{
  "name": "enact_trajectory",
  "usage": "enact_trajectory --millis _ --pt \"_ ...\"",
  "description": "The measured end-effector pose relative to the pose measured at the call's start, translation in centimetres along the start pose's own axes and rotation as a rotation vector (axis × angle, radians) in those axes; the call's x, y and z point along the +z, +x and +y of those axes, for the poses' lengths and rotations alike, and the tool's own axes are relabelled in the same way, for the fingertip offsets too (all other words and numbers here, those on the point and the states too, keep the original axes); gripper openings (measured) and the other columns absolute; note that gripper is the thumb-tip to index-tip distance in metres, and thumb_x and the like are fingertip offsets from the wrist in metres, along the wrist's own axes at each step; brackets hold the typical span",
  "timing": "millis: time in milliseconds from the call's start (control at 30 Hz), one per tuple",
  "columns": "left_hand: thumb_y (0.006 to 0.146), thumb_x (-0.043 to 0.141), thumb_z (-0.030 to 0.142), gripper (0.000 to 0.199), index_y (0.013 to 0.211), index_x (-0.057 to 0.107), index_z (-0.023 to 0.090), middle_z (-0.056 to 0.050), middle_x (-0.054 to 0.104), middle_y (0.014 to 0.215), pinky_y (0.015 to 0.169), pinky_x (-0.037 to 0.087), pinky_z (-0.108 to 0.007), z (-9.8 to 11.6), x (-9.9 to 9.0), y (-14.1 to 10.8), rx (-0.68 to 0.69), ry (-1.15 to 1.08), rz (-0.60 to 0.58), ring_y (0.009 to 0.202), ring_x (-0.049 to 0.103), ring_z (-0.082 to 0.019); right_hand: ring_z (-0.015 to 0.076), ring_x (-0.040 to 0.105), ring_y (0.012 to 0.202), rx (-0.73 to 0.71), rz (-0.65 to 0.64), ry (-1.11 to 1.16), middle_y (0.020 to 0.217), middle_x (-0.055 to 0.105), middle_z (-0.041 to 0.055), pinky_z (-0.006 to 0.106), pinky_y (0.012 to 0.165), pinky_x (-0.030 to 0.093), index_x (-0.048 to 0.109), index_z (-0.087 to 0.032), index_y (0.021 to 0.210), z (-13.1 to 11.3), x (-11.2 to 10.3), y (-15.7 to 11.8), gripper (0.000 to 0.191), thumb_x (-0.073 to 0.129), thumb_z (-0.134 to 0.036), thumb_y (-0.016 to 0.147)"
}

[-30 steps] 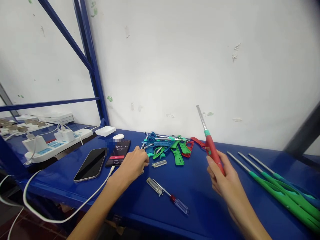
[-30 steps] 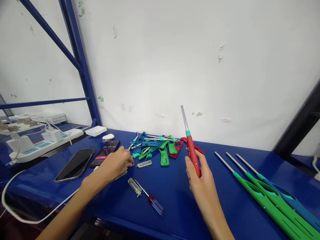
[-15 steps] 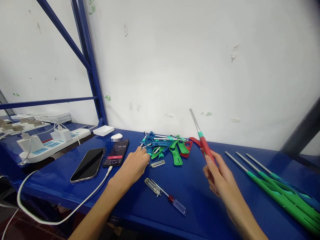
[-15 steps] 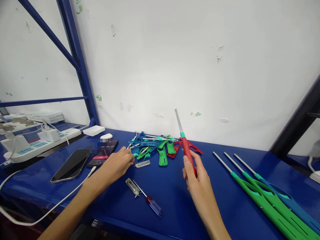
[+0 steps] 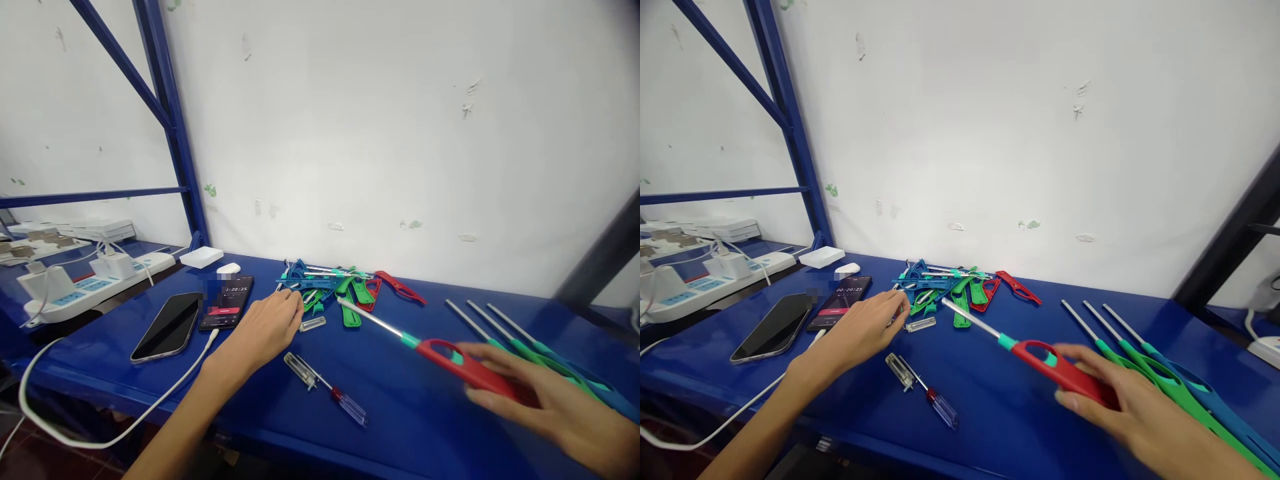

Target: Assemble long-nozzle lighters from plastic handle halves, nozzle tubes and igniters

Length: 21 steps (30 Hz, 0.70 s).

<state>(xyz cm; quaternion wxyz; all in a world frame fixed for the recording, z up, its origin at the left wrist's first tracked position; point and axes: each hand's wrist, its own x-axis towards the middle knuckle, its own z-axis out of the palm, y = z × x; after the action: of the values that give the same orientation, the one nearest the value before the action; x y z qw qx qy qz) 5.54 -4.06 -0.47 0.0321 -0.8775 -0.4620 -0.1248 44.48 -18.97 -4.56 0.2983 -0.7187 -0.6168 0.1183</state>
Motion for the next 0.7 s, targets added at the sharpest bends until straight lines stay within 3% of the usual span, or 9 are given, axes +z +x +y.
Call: enact_trajectory --millis 67,133,233,300,400,533,700 --pt "0.111 0.030 0.025 0.025 0.098 0.051 0.022 -0.006 0.067 0.098 0.068 0.039 -0.035 0.7 -0.4 -0.2 0.002 -0.058 0.031 0.084 0.064 -0.023 0.0362 0.075 0.107 0.086 -0.103 0.108 0.116 0.081 0.0031 0.044 0.090 0.062 0.080 -0.037 0.114 1.3 -0.7 -0.5 0.055 0.078 -0.071 0.071" --pt "0.112 0.026 0.026 0.025 0.096 0.046 0.024 -0.003 0.065 0.092 0.067 0.039 -0.034 1.5 -0.7 -0.5 0.012 -0.108 0.057 0.078 0.062 -0.022 0.0366 0.076 0.093 0.091 -0.173 0.182 0.104 0.082 0.0048 0.045 0.078 0.063 0.082 -0.038 0.107 1.0 -1.1 -0.7 0.048 0.084 -0.065 0.067" --pt "0.112 0.025 0.030 0.028 0.092 0.043 0.025 0.000 0.062 0.083 0.064 0.037 -0.034 3.0 -1.1 -0.8 0.043 -0.215 0.066 0.068 0.056 -0.019 0.0331 0.073 0.081 -0.016 -0.228 0.191 0.092 0.079 0.0062 0.044 0.074 0.062 0.085 -0.036 0.094 -1.1 -1.2 -0.5 0.036 0.090 -0.055 0.064" --pt "0.111 0.029 0.032 0.028 0.088 0.045 0.025 0.002 0.060 0.078 0.061 0.035 -0.033 4.1 -1.4 -1.1 0.062 -0.331 0.059 0.064 0.051 -0.018 0.0303 0.072 0.080 -0.024 -0.239 0.173 0.092 0.078 0.0050 0.040 0.073 0.061 0.085 -0.037 0.100 -2.7 -0.6 -0.3 0.034 0.089 -0.053 0.070" --pt "0.107 0.041 0.032 0.024 0.087 0.051 0.024 0.002 0.062 0.079 0.062 0.036 -0.031 5.4 -1.4 -1.2 0.091 -0.478 0.051 0.065 0.052 -0.017 0.0274 0.073 0.088 -0.065 -0.243 0.157 0.099 0.078 0.0030 0.037 0.081 0.059 0.083 -0.037 0.110 -4.4 0.9 0.1 0.036 0.087 -0.046 0.076" --pt "0.104 0.048 0.031 0.020 0.091 0.062 0.024 0.002 0.067 0.082 0.064 0.039 -0.029 6.4 -0.7 -1.3 0.139 -0.601 0.051 0.067 0.057 -0.016 0.0269 0.072 0.095 -0.072 -0.215 0.151 0.104 0.077 0.0020 0.036 0.086 0.059 0.078 -0.039 0.122 -5.3 2.4 0.7 0.051 0.090 -0.046 0.073" --pt "0.101 0.054 0.035 0.022 0.089 0.069 0.023 0.001 0.067 0.077 0.060 0.039 -0.028 8.5 0.1 -1.2 0.097 -0.780 0.027 0.064 0.056 -0.016 0.0283 0.063 0.127 -0.102 -0.111 0.159 0.134 0.071 0.0020 0.044 0.113 0.046 0.074 -0.039 0.124 -6.8 0.8 0.5 0.039 0.069 -0.060 0.092"
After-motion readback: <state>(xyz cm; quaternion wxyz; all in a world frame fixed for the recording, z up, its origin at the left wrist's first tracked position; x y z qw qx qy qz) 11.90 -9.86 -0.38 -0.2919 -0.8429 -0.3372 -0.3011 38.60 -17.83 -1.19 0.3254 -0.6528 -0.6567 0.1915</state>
